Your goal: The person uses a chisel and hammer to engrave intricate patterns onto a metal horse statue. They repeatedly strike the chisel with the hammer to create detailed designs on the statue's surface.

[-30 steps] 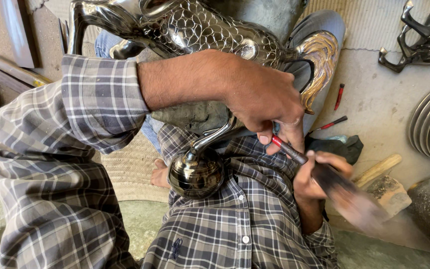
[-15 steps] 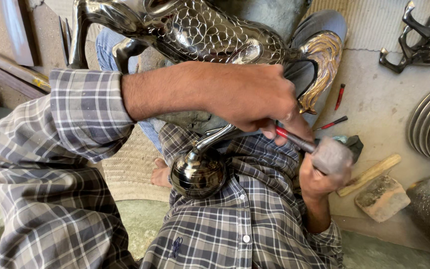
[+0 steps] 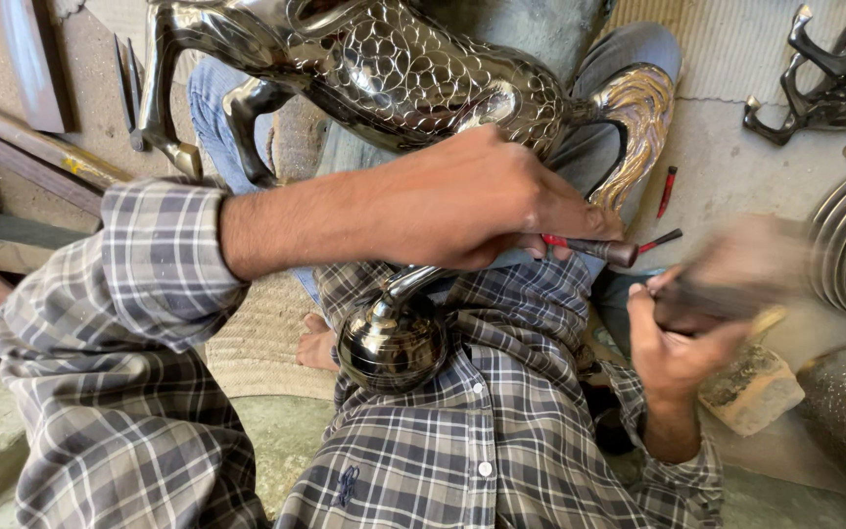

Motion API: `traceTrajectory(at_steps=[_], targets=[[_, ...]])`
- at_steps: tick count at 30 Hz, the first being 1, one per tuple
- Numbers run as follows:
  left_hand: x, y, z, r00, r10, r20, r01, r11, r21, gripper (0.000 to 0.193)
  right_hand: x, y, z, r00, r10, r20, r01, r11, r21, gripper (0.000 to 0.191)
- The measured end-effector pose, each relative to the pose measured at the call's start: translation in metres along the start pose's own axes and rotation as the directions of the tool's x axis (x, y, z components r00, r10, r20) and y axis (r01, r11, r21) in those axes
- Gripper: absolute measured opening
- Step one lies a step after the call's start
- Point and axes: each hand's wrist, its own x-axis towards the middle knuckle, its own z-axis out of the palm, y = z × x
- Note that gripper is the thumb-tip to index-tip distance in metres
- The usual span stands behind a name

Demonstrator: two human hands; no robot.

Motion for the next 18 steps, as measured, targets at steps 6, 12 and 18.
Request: traceTrajectory(at_steps=[6, 12, 18], targets=[[-0.019, 0.01, 0.012, 0.963, -0.07, -0.261, 0.067, 0.998, -0.021, 0.051, 0.041, 0.001, -0.032, 0.914, -0.068, 0.4, 0.159, 0.967, -0.199, 0.115], [-0.038, 0.018, 0.019, 0.902, -0.161, -0.4, 0.122, 0.985, -0.122, 0.049, 0.091, -0.016, -0.052, 0.866, -0.164, 0.473, 0.313, 0.915, -0.255, 0.096], [-0.037, 0.017, 0.022, 0.853, -0.181, -0.49, 0.133, 0.982, -0.132, 0.047, 0.113, -0.035, -0.061, 0.843, -0.058, 0.535, 0.285, 0.892, -0.352, 0.089]])
